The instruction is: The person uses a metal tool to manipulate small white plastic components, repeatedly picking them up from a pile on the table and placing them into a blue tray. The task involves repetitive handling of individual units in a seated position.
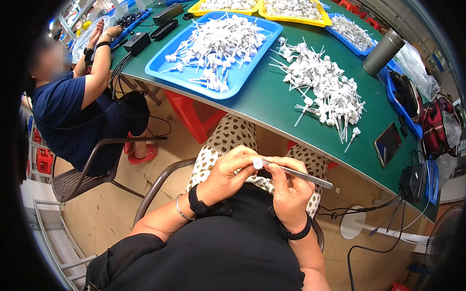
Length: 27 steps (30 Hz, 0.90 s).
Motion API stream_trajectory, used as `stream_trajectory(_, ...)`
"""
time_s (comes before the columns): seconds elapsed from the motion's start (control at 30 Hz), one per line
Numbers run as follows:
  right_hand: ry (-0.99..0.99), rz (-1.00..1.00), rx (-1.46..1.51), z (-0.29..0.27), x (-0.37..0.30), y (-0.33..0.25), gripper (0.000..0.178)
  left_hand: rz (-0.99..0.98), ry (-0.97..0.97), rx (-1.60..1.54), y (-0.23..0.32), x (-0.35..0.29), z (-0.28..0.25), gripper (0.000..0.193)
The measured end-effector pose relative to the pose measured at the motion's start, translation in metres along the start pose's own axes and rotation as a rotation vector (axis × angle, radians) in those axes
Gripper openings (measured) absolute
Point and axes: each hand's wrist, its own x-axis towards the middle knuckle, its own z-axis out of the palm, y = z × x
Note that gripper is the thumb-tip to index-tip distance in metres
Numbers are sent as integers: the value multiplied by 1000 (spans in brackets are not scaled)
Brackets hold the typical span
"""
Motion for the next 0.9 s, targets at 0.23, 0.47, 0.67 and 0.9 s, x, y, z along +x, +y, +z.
stream_trajectory(0.23, -20, 9, -56, 0, -1, 0, 10, 66, 10, 52, -4, -1, 0, 21)
stream_trajectory(0.47, 0, 23, -16, -1, -1, 1, 9, 94, 27, 54, -6, -2, 2, 22)
stream_trajectory(0.67, -25, -3, -100, -1, -1, 1, 8, 45, 21, 49, -3, -3, 2, 22)
stream_trajectory(0.9, -50, -6, -181, -3, -1, 2, 6, 19, -1, 9, -2, -4, 1, 21)
